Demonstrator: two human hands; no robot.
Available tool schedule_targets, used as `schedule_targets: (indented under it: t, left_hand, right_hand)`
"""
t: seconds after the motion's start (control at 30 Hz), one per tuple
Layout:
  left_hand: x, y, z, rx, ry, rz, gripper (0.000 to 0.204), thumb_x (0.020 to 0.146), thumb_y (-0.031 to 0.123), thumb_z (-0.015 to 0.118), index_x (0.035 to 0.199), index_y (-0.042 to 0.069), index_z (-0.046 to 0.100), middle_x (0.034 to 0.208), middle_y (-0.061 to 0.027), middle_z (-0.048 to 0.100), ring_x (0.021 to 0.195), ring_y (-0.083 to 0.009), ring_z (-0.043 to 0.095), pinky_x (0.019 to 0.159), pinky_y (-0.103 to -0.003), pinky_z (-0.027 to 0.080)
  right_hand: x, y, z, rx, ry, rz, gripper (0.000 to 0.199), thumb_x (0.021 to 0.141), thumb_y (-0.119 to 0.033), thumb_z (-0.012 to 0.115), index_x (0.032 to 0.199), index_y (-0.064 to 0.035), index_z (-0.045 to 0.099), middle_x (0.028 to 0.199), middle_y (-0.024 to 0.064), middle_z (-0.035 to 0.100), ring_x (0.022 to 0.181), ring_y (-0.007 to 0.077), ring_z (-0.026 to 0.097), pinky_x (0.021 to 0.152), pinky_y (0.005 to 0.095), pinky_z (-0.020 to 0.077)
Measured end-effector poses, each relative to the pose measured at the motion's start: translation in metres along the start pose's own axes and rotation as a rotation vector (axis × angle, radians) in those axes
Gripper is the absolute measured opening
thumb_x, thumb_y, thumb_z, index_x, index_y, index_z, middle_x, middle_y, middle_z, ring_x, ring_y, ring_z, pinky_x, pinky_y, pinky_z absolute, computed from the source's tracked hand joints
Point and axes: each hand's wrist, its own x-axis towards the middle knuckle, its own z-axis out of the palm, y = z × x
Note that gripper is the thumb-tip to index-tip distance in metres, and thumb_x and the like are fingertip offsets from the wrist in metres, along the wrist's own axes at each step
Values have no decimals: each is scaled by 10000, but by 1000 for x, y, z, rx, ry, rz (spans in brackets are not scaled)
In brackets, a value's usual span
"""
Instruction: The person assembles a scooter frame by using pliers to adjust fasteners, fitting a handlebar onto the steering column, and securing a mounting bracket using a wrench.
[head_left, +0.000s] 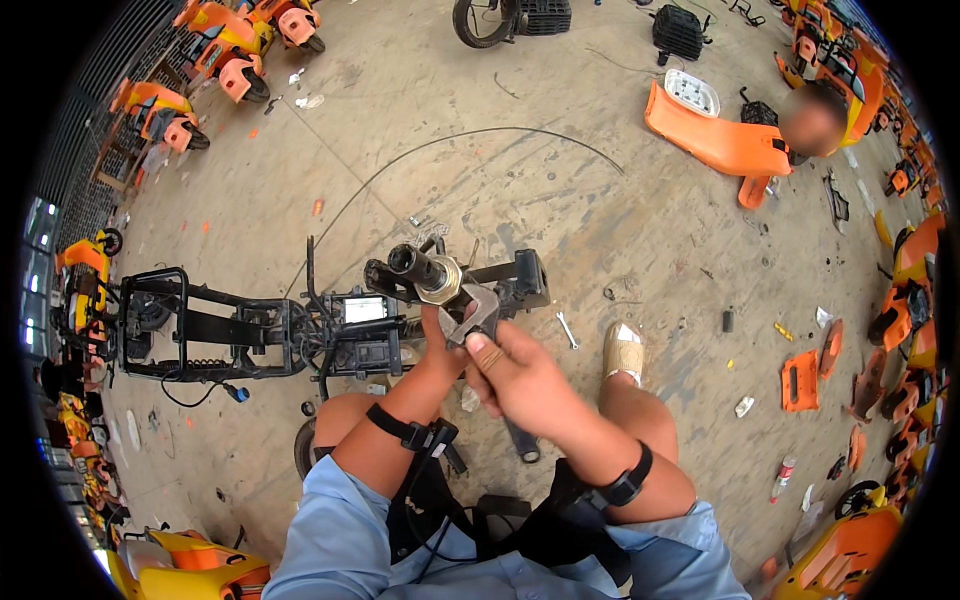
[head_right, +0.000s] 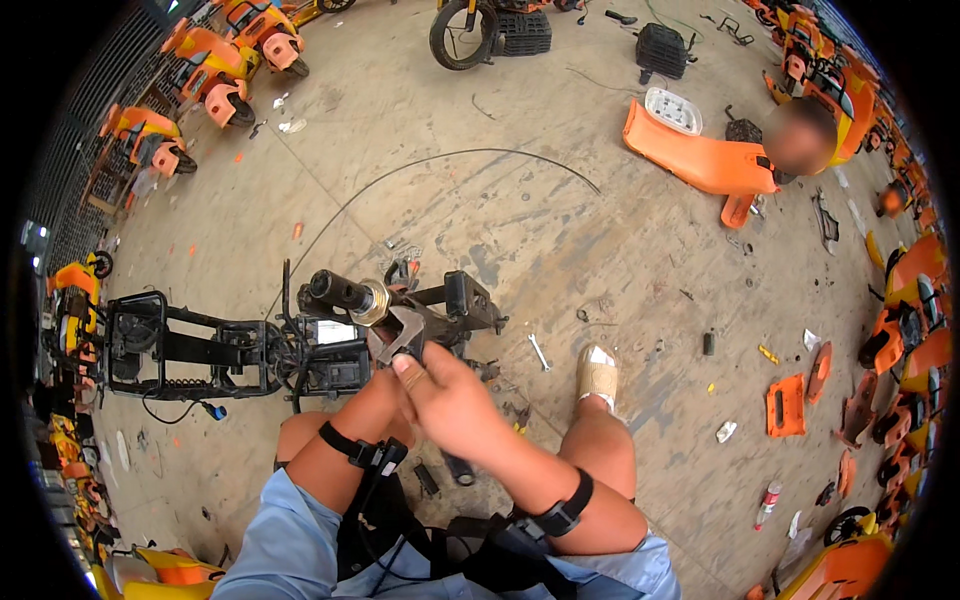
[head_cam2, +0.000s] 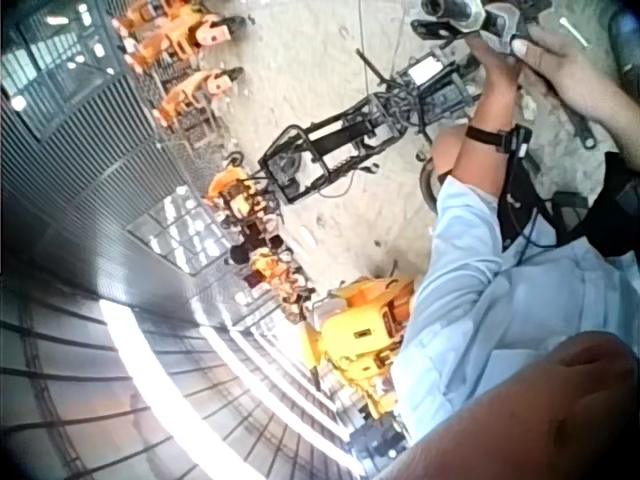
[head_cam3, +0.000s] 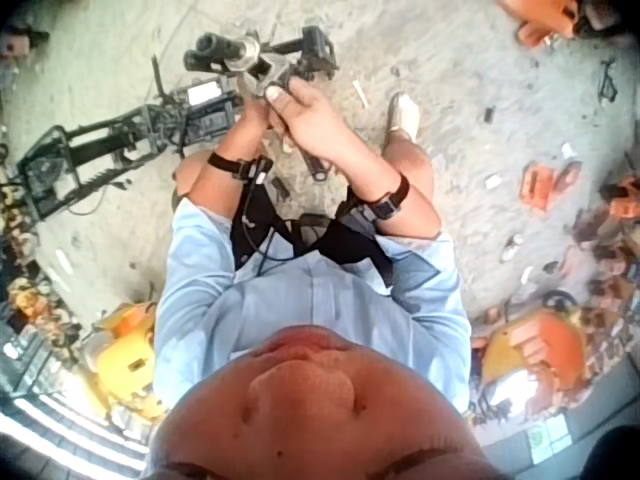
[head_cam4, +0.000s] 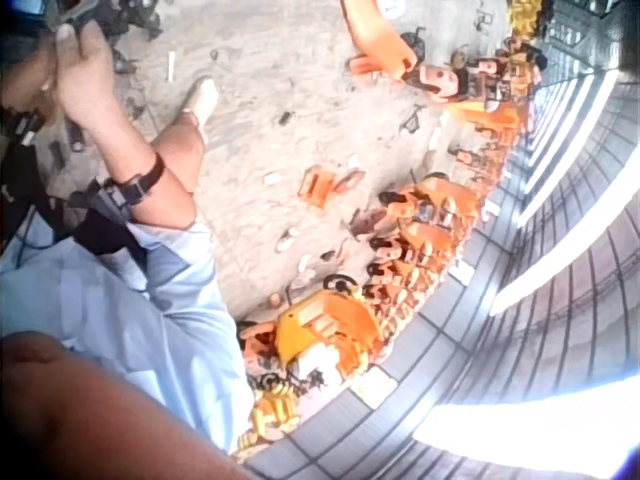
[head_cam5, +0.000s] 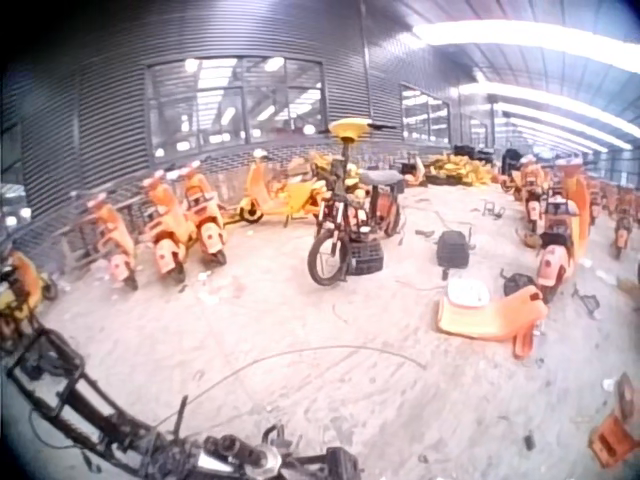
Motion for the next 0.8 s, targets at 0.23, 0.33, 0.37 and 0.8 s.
schedule_targets:
  t: [0.23, 0.33, 0.37, 0.8]
  left_hand:
    - [4, 26, 3, 48, -20, 80, 348, 827, 86, 694, 1144, 31, 561, 982, -113, 659, 878, -271, 648, 783, -366, 521]
    - [8, 26, 2, 58, -15, 97, 328, 815, 88, 700, 1117, 34, 582, 966, -117, 667, 865, -285, 651, 773, -371, 522]
    - [8, 26, 1, 62, -14, 103, 322, 811, 89, 702, 1108, 35, 589, 961, -119, 669, 861, -290, 653, 770, -373, 523]
    - [16, 31, -8, 80, -36, 144, 278, 781, 81, 723, 1048, 39, 658, 931, -139, 702, 872, -340, 672, 786, -400, 524]
  right_hand:
    - [12, 38, 38, 160, 111, -181, 249, 1088, -269, 419, 1101, -39, 514, 710, 16, 520, 562, 98, 472, 541, 244, 425]
    - [13, 39, 47, 185, 152, -176, 262, 1089, -275, 419, 1113, -33, 516, 703, 15, 520, 559, 102, 474, 528, 252, 422]
    - [11, 36, 49, 191, 164, -164, 265, 1089, -276, 419, 1113, -31, 518, 701, 15, 520, 559, 103, 474, 525, 254, 422]
    - [3, -17, -5, 84, -62, 75, 276, 1026, -208, 492, 1105, 47, 560, 678, 84, 535, 544, 153, 483, 545, 293, 427]
